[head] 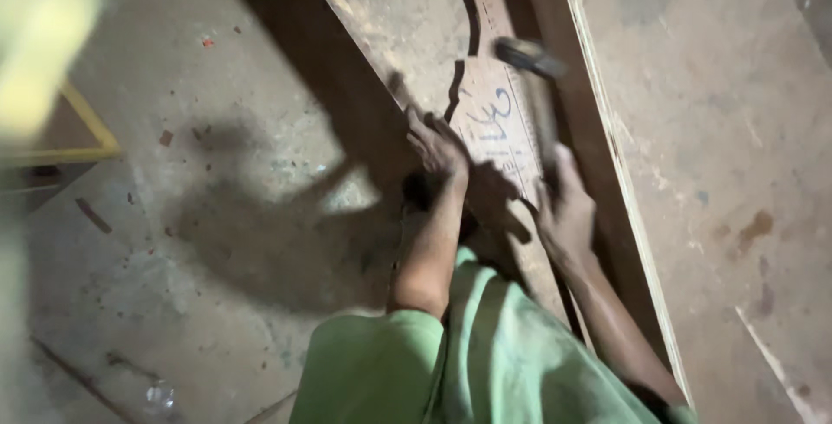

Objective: The person aligns a decorative wooden piece onto a larger wooden frame and secures it by hammering nails along its edges. The person then flips the frame to inspect the attached piece.

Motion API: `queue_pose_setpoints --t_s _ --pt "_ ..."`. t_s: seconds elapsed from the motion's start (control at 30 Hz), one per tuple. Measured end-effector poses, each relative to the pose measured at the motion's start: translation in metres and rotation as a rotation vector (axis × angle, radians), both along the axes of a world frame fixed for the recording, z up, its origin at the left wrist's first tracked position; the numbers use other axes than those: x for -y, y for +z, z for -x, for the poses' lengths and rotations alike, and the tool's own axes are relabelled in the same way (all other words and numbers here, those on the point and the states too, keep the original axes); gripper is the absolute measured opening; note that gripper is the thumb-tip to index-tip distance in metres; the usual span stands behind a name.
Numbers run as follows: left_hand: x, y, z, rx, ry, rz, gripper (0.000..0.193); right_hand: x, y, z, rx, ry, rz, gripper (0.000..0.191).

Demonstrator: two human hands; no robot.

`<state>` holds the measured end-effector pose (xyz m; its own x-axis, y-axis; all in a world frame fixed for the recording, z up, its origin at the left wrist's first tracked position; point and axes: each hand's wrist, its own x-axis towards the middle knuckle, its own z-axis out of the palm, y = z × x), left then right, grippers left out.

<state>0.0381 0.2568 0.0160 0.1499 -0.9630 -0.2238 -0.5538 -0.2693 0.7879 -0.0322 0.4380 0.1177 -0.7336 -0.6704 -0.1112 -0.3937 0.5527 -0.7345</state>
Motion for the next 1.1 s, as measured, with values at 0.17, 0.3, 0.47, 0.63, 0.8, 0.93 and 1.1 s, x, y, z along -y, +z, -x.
queue_pose_setpoints --t_s 0.17,0.3,0.47,0.63,0.8,0.93,1.1 --pt "0.002 -0.002 0.001 -0.016 0.022 0.007 0.059 0.008 -0.006 -0.002 -0.105 0.149 0.146 0.065" --pt "0.002 0.000 0.001 -0.027 0.052 -0.080 0.061 0.022 0.014 0.007 -0.222 0.176 -0.037 0.061" --pt "0.005 -0.001 0.001 -0.043 0.026 -0.042 0.060 0.001 0.036 0.005 -0.102 -0.122 0.058 0.048" --pt "0.001 -0.010 0.001 0.005 0.039 -0.061 0.061 0.016 0.008 -0.007 -0.370 0.270 -0.093 0.071" --pt "0.002 -0.014 0.006 0.033 0.051 -0.084 0.061 0.006 0.016 0.001 -0.280 0.199 -0.055 0.066" --pt "0.001 -0.007 0.004 0.036 0.072 0.004 0.059 0.004 0.023 -0.008 -0.169 0.086 0.191 0.064" --pt "0.001 0.002 -0.002 0.000 0.023 -0.114 0.060 0.017 0.005 -0.007 -0.267 0.293 -0.260 0.069"
